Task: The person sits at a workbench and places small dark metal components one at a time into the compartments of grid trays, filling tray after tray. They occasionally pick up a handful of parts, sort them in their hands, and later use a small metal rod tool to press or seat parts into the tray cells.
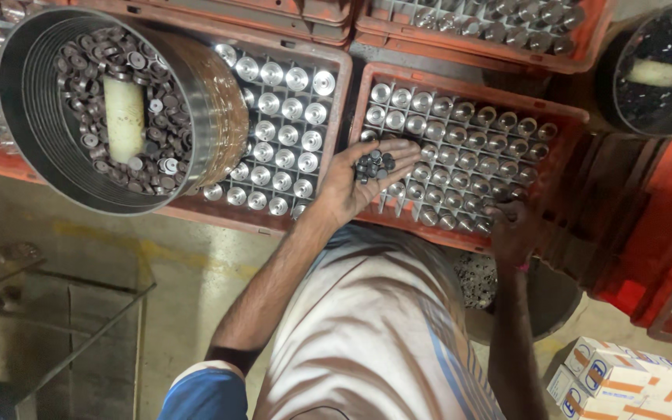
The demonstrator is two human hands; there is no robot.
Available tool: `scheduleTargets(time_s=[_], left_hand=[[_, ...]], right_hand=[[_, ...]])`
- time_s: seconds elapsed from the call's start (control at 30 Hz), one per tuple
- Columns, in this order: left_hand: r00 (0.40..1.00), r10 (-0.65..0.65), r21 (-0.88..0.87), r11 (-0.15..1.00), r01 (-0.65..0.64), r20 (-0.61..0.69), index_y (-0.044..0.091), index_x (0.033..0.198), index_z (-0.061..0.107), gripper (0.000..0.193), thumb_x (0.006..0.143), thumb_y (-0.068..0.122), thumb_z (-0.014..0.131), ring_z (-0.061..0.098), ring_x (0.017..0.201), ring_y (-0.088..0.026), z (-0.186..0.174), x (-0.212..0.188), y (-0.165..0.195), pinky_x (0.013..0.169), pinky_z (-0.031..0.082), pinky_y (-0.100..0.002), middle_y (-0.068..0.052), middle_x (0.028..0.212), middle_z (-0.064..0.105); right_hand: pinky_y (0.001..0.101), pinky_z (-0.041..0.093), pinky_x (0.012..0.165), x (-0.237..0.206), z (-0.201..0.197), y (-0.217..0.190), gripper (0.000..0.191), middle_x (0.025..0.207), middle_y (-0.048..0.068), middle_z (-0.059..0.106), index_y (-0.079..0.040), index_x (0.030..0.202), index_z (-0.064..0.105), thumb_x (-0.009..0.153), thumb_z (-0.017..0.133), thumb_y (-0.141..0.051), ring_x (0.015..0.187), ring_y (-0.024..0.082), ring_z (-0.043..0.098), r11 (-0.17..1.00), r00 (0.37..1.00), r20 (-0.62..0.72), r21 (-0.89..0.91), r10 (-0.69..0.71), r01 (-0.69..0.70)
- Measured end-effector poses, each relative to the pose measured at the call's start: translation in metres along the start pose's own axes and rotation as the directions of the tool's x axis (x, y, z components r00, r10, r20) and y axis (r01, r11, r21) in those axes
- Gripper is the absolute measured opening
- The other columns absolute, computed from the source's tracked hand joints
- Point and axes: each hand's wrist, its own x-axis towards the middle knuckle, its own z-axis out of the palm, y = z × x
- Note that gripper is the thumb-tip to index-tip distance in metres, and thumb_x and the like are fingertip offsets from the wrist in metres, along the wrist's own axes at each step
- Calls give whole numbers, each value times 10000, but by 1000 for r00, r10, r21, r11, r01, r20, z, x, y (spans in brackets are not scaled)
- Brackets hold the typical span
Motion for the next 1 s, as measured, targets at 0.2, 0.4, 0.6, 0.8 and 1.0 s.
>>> scheduleTargets(time_s=[0.2,0.4,0.6,0.8,1.0], left_hand=[[1000,-11,-24,1000,11,-2,-234,1377,442,550,1041,201,443,521,1381,-437,2,12,-3,1206,430,-483,-385,1443,510],[999,-41,13,999,40,11,-211,1411,421,563,1048,219,444,526,1371,-427,20,10,1,1191,447,-472,-376,1448,506],[998,-39,-31,999,41,58,-195,1437,407,572,1048,221,458,553,1353,-417,13,-4,-1,1158,484,-465,-364,1442,523],[969,-97,-57,992,112,229,-158,1472,504,509,1139,224,455,650,1145,-357,1,-2,-6,960,575,-464,-283,1397,604],[997,-79,46,996,79,7,-127,1410,528,508,1067,234,432,699,1138,-282,-4,1,-7,939,580,-386,-248,1405,616]], right_hand=[[311,573,812,32,-10,8,125,954,106,736,1,1002,714,887,757,-24,869,170,714,995,997,72,-97,-27,34],[301,601,825,41,-19,-25,118,1003,98,731,0,1043,693,926,698,7,920,161,734,982,991,130,-188,19,6],[290,628,838,20,2,-167,131,1051,90,727,-2,1084,671,964,640,39,972,151,753,891,986,44,437,-161,126],[379,560,826,8,15,-279,214,1083,176,656,25,1083,682,878,737,54,968,307,680,862,865,108,205,-491,464],[398,548,862,7,6,-289,156,1080,156,641,11,976,635,856,714,72,1002,334,668,842,836,136,190,-532,505]])
